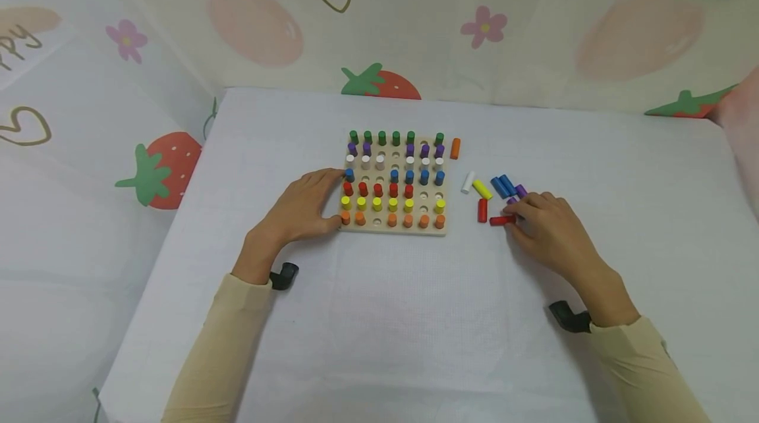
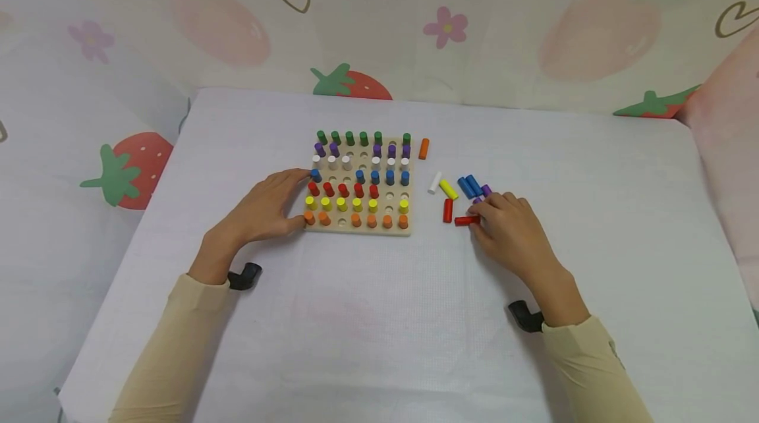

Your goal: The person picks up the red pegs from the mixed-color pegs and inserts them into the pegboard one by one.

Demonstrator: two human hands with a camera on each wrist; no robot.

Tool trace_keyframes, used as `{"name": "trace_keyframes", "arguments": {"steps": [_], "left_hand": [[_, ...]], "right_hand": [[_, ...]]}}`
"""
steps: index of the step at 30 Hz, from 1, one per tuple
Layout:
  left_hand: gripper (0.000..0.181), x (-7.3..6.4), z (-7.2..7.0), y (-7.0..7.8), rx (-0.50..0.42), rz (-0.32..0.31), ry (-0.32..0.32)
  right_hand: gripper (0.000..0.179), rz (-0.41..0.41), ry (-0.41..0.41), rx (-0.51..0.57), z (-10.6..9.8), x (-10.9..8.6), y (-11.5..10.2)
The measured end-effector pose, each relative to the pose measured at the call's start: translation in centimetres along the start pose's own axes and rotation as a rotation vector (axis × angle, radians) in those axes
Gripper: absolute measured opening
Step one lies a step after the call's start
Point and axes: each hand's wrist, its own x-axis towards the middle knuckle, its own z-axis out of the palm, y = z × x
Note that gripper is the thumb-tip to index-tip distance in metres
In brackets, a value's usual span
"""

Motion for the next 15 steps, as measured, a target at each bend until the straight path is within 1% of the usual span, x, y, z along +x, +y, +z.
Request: {"name": "trace_keyframes", "arguments": {"steps": [6,15], "left_hand": [[0.092,-0.03,-0.04,0.02,-0.002,-0.005,-0.006],[0.091,-0.03,-0.09,0.08,-0.006,-0.002,-0.007]], "right_hand": [[0.024,0.012,-0.014,-0.012,0.02,-0.38,0.02],[0.021,-0.011,0.020,-0.023,0.01,-0.70,0.39]]}}
